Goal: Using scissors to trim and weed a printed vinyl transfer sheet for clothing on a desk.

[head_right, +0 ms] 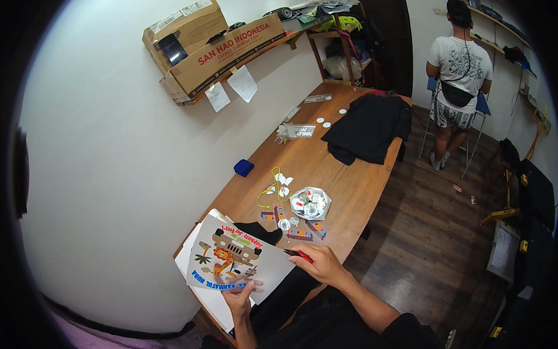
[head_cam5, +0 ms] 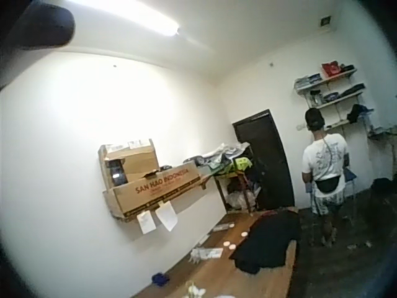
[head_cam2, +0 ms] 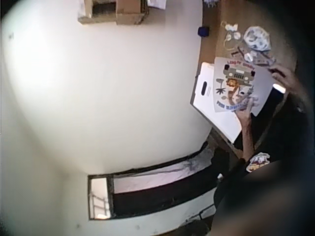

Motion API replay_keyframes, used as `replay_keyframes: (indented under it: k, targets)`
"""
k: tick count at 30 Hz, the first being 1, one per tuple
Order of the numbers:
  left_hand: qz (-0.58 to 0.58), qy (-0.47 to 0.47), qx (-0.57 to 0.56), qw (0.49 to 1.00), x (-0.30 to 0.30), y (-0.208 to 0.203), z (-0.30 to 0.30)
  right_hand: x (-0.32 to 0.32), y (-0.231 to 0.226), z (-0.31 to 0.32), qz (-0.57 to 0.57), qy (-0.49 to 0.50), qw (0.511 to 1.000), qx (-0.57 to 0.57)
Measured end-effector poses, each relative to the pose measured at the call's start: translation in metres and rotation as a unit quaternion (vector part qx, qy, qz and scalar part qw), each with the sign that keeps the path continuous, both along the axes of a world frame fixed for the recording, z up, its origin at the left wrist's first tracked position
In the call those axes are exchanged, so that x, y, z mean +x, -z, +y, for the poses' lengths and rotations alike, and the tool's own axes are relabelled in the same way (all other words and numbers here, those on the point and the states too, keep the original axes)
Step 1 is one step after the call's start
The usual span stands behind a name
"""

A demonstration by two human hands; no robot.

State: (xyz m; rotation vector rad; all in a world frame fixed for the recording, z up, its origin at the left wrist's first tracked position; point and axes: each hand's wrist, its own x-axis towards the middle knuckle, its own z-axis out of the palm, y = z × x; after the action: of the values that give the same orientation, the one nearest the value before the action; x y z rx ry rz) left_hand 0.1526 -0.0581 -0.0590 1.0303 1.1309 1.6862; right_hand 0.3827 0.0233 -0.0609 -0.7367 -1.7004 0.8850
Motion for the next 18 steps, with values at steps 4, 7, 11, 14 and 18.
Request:
replay_keyframes:
  k: [4,7,11,14,18]
  targets:
    - [-0.003,-0.001,0.002,1.0,0.005,0.003,0.003,0.002,0.004,0.004,0.01,0.002,1.0,-0.004]
    - [0.0,-0.007,-0.006,1.0,-0.001,0.001,-0.002,-0.002,0.003,0.0,0.022,-0.005,0.999,-0.031]
    - [0.019,0.024,-0.022,0.999,-0.02,-0.013,-0.014,-0.008,0.007,-0.006,0.185,-0.043,0.966,-0.175]
    - [0.016,0.074,-0.014,0.997,-0.026,-0.03,-0.028,-0.003,-0.01,-0.015,0.243,-0.045,0.955,-0.161]
    - [0.106,0.178,-0.089,0.974,-0.048,-0.044,-0.048,-0.004,-0.046,-0.023,0.231,-0.07,0.963,-0.123]
